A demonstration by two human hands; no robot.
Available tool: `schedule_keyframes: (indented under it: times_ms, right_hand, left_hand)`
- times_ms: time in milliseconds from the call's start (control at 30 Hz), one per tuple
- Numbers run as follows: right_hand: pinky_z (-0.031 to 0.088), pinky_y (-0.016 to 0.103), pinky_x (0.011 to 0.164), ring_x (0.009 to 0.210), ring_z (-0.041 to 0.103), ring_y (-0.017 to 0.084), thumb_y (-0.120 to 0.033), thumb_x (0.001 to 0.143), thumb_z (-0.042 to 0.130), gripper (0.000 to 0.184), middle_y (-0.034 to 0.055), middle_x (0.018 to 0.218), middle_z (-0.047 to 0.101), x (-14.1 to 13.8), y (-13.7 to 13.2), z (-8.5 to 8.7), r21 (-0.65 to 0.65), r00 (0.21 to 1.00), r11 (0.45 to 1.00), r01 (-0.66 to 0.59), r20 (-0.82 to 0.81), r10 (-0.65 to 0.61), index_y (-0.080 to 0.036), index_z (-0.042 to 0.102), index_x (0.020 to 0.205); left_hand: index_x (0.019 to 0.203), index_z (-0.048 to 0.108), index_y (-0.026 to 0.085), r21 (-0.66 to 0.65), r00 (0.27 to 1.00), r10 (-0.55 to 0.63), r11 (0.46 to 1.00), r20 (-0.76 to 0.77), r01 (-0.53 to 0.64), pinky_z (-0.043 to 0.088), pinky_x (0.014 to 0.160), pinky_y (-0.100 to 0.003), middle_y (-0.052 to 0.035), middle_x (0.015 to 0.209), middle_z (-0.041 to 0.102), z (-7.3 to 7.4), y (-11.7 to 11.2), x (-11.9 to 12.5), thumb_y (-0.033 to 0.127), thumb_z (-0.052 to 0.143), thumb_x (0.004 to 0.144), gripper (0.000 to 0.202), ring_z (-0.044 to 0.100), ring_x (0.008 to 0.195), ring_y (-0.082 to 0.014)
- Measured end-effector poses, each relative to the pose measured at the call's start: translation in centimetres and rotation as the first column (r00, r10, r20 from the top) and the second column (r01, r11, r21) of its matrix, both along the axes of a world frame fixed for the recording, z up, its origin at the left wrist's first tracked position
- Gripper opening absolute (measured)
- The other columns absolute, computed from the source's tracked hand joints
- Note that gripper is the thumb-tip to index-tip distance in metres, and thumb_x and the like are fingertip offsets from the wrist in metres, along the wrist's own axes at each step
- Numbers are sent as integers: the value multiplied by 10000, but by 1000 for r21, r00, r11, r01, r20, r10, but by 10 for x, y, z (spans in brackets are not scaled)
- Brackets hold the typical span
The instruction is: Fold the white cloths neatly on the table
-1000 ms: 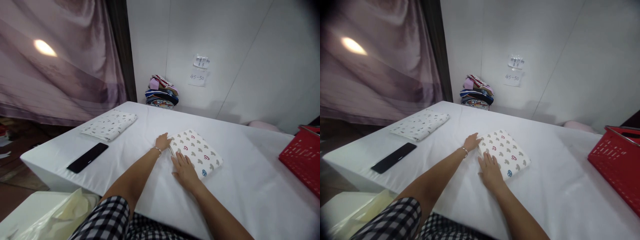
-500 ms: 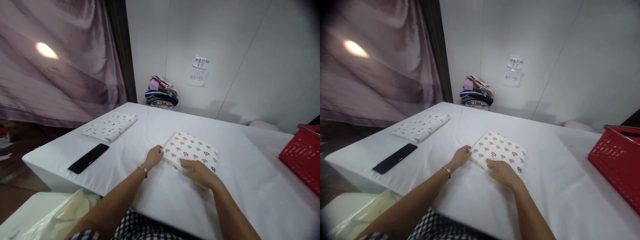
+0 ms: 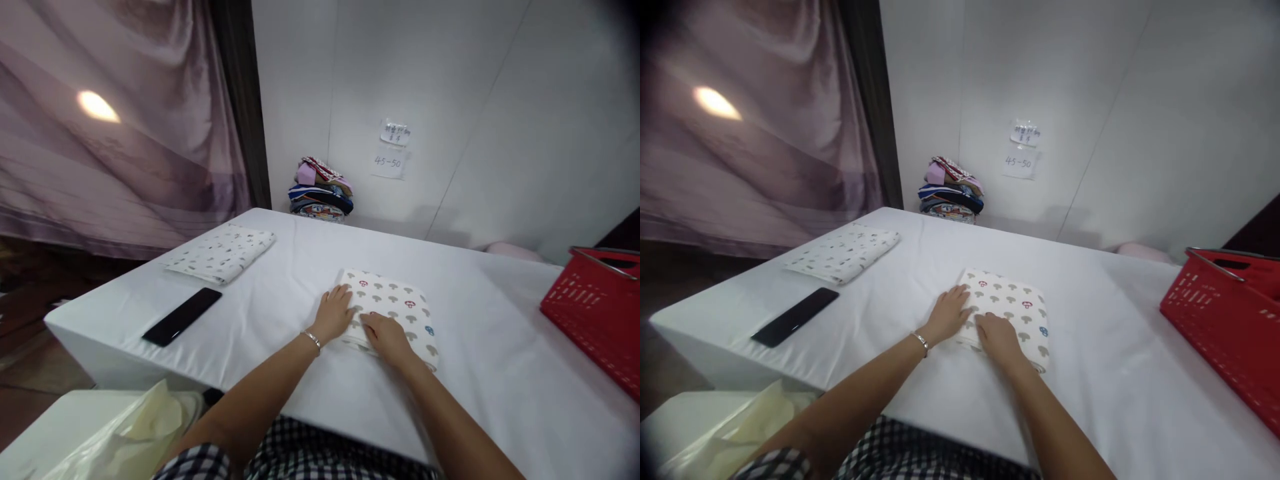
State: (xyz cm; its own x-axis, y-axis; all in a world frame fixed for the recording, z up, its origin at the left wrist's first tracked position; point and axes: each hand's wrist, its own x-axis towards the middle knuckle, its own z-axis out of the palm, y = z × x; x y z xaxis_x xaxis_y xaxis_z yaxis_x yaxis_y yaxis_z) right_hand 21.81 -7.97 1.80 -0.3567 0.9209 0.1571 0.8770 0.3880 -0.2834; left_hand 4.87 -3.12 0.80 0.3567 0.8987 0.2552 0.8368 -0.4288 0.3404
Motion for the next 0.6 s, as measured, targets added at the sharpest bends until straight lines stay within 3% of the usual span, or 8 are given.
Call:
schedule_keyframes:
  times_ms: [100,200,267,333,400,467,600]
  right_hand:
    - [439,332,807,896,582,197,-275,914,344,325,63,936,649,15,-21,-4,34,982,997,-68,-173,73,-229,641,1037]
    - [443,343,864,968,572,193,-306,886,424,271,49,1035,643,41,-44,-8,-3,886,994,-112,-454,98,-245,646,1029]
    - [448,348,878,976,579,198,-337,864,466,247,40,1026,654,62,-54,-10,-59,790,998,-24,-613,-17,-241,663,977]
    - [470,353,842,928,598,207,-373,834,499,253,44,958,671,84,-54,-12,-137,668,975,174,-711,-219,-220,672,938]
    - [491,349,789,902,605,218,-400,787,534,304,59,936,674,104,-44,-14,-214,530,899,382,-746,-403,-189,662,965]
    - [504,327,739,901,606,217,-415,752,554,413,75,984,664,119,-28,-15,-315,440,806,501,-710,-551,-168,622,1075]
    - [503,299,654,828,622,206,-470,725,590,563,104,1032,647,131,10,-14,-498,376,671,549,-570,-730,-166,558,1199]
  left_hand:
    - [1318,398,244,-83,1000,-11,996,3,11,271,1070,-431,-31,1477,294,-15,4,-1,346,290,924,421,237,1353,-208]
    - [1353,359,244,-114,1000,-10,993,-4,10,260,1074,-451,-34,1488,268,-21,5,-7,372,243,932,455,218,1362,-218]
    - [1342,378,248,-107,999,-1,994,-47,-4,246,1071,-488,-36,1483,280,-17,6,-6,366,258,928,448,219,1362,-239]
    - [1314,419,243,-48,995,17,999,-100,-22,210,1075,-526,-48,1472,303,-10,6,0,348,297,916,429,206,1366,-262]
    - [1302,440,226,35,992,2,999,-128,3,167,1087,-541,-69,1465,314,-3,4,10,356,320,911,429,184,1373,-272]
    - [1314,431,220,88,989,-74,992,-129,86,141,1100,-530,-77,1474,294,1,2,20,406,325,912,455,167,1379,-268]
    - [1321,427,247,38,966,-219,973,-140,227,154,1108,-508,-60,1475,293,-4,0,29,470,332,905,482,189,1375,-259]
